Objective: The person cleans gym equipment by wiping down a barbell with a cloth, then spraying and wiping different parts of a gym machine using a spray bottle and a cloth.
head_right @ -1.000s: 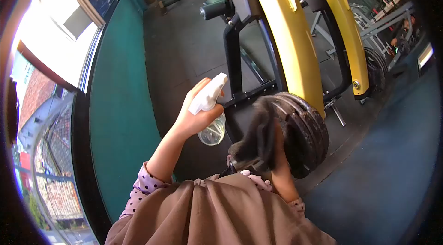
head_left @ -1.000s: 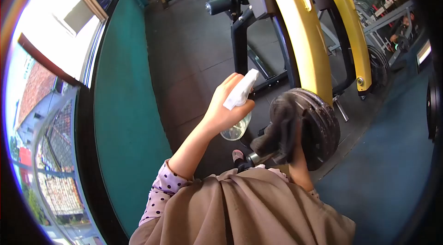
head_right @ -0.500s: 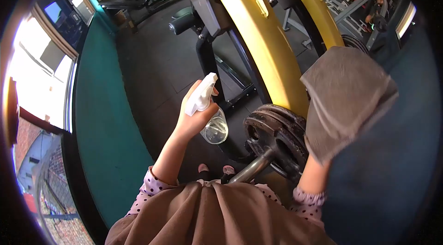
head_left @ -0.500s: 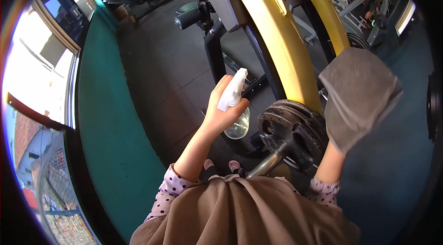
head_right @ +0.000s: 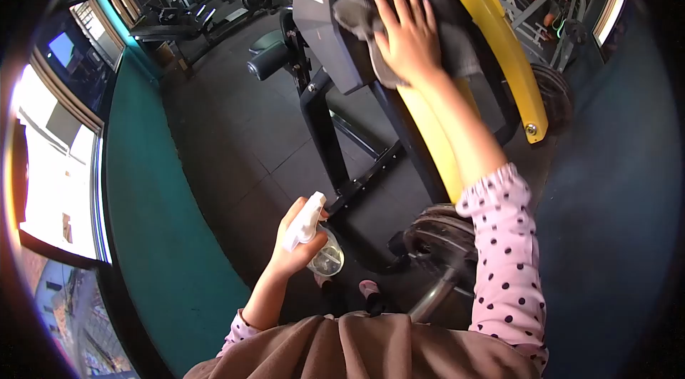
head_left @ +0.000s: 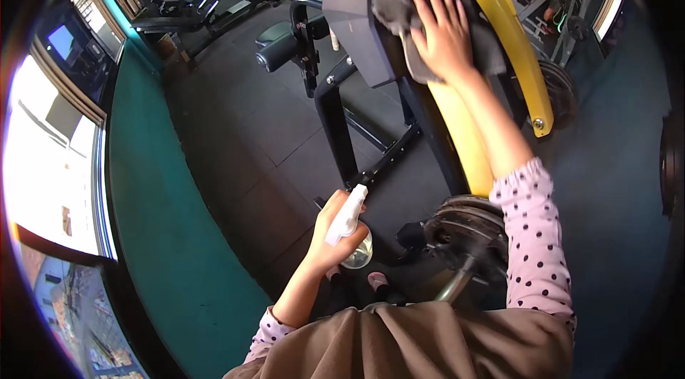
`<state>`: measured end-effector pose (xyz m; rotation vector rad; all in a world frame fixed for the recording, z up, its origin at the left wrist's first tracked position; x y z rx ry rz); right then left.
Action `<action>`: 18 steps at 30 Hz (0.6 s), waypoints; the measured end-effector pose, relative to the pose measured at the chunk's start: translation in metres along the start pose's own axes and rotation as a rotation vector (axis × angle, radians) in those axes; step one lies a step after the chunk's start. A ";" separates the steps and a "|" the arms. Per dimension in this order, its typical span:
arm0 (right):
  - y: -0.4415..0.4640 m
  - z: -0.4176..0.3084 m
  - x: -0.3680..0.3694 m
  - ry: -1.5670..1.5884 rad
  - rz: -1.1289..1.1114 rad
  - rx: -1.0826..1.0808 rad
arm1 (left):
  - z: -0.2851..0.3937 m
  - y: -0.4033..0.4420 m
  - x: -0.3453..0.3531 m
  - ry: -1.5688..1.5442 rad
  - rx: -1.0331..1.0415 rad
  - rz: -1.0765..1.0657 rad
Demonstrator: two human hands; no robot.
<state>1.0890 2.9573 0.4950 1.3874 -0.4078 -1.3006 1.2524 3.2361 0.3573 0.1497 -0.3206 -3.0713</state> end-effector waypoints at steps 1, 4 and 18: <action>0.021 0.000 0.010 0.009 0.067 -0.013 | -0.003 -0.001 -0.009 0.026 -0.009 -0.020; 0.063 -0.007 0.028 -0.194 -0.100 -0.011 | -0.017 -0.003 -0.038 0.002 -0.051 -0.040; -0.156 -0.037 -0.064 -0.375 -0.167 0.608 | -0.068 -0.006 -0.169 0.088 -0.185 -0.135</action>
Point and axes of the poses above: each hand's wrist, its own y-axis towards the middle knuckle, its own x-axis out of the palm, z = x × y, the point moved 5 cm from there along y, towards the middle knuckle, and after that the axes turned 9 degrees about -y, right-handed, at the moved point
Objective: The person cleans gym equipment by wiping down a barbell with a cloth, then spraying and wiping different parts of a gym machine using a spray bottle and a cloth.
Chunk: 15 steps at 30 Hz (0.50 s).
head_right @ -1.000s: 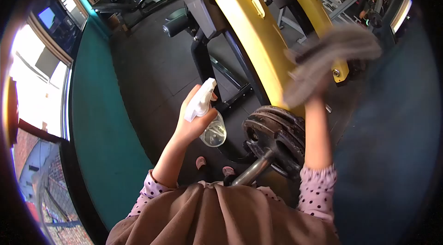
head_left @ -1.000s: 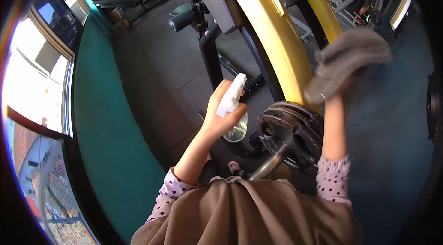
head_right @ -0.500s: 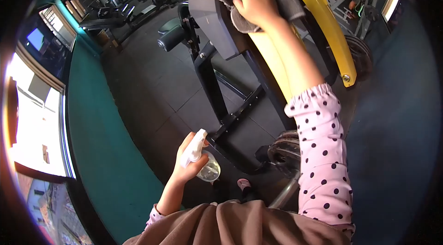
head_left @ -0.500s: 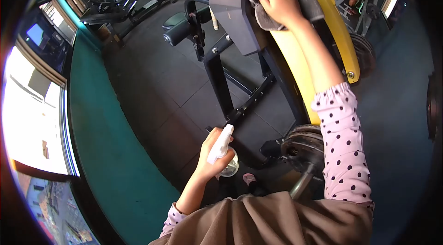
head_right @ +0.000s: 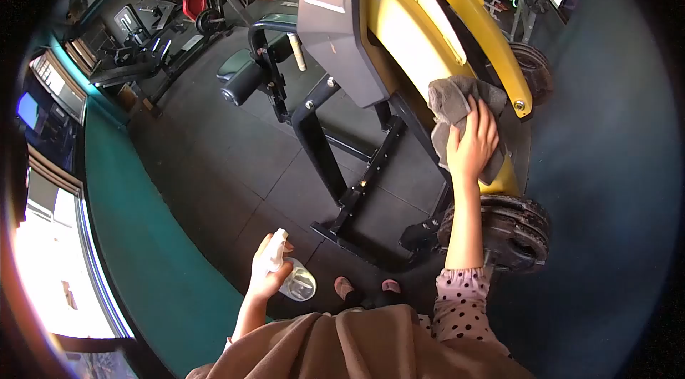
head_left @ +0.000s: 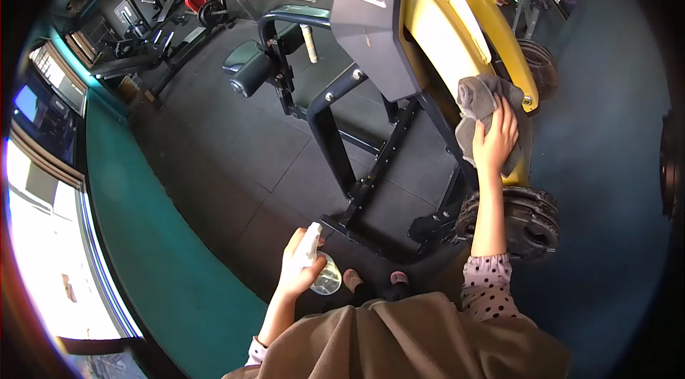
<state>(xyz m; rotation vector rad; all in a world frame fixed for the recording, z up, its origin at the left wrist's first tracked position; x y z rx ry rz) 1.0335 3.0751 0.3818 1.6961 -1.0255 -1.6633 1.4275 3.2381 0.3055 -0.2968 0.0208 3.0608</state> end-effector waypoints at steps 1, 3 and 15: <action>0.014 -0.006 0.002 0.015 0.026 -0.025 | -0.002 0.000 -0.006 0.004 -0.009 0.002; 0.053 -0.036 0.008 0.056 0.045 -0.151 | -0.007 -0.003 -0.015 0.011 -0.039 0.005; 0.117 -0.085 0.023 0.188 0.196 -0.262 | -0.003 0.002 0.018 -0.121 -0.105 0.059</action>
Point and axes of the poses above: each hand's wrist, its own y-axis towards the middle knuckle, its own x-axis out of the palm, z = x × y, the point moved 5 cm from there along y, towards the middle knuckle, and after that the axes turned 9 degrees about -y, right-handed, at the moved point
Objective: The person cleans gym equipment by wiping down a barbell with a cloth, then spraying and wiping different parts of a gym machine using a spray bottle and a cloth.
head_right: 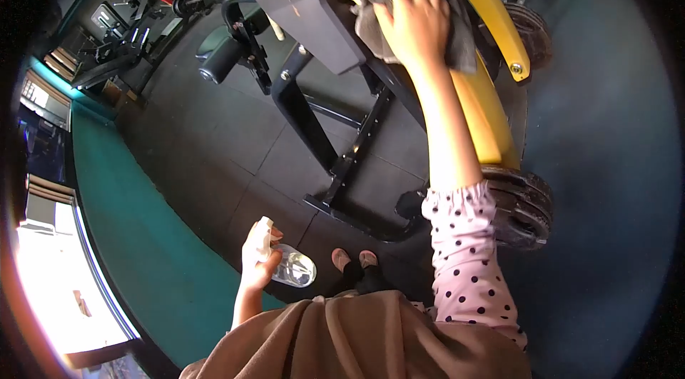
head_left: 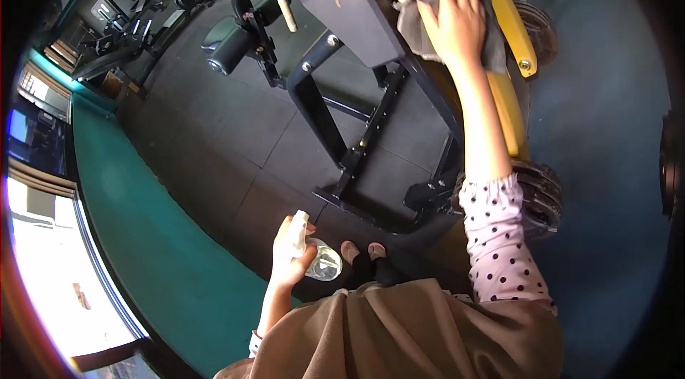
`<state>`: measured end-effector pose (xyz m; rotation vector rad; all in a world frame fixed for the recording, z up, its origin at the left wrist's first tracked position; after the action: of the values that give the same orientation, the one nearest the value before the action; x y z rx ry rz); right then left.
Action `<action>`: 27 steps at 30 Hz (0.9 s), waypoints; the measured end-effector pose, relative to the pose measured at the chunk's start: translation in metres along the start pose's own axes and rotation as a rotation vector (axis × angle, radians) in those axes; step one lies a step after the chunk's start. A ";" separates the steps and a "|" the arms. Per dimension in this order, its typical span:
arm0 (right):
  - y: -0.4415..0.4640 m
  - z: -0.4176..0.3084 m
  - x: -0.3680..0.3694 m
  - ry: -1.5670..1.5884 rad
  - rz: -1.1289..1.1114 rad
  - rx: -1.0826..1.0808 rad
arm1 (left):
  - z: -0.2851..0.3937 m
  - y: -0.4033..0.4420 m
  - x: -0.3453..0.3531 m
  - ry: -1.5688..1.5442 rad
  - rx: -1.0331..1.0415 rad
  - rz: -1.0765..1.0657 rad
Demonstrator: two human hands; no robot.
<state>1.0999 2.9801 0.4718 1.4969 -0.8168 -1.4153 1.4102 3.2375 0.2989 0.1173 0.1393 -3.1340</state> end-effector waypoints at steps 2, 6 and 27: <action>-0.046 0.014 -0.015 -0.134 -0.046 0.103 | -0.002 -0.003 -0.003 -0.031 0.009 0.020; -0.123 0.041 -0.045 -0.296 -0.110 0.247 | -0.004 -0.014 -0.014 0.143 0.061 0.068; -0.126 0.049 -0.037 -0.435 -0.086 0.238 | -0.009 -0.037 0.034 0.109 0.004 0.078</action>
<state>1.0330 3.0542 0.3736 1.4293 -1.2341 -1.7923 1.3768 3.2752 0.2907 0.2872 0.1254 -3.0507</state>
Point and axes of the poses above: each hand's wrist, its own y-axis towards the middle knuckle, its own x-axis out of the palm, z = x × y, the point moved 5 cm from there along y, towards the middle knuckle, and after that the axes turned 9 degrees about -y, right-handed, at the moved point
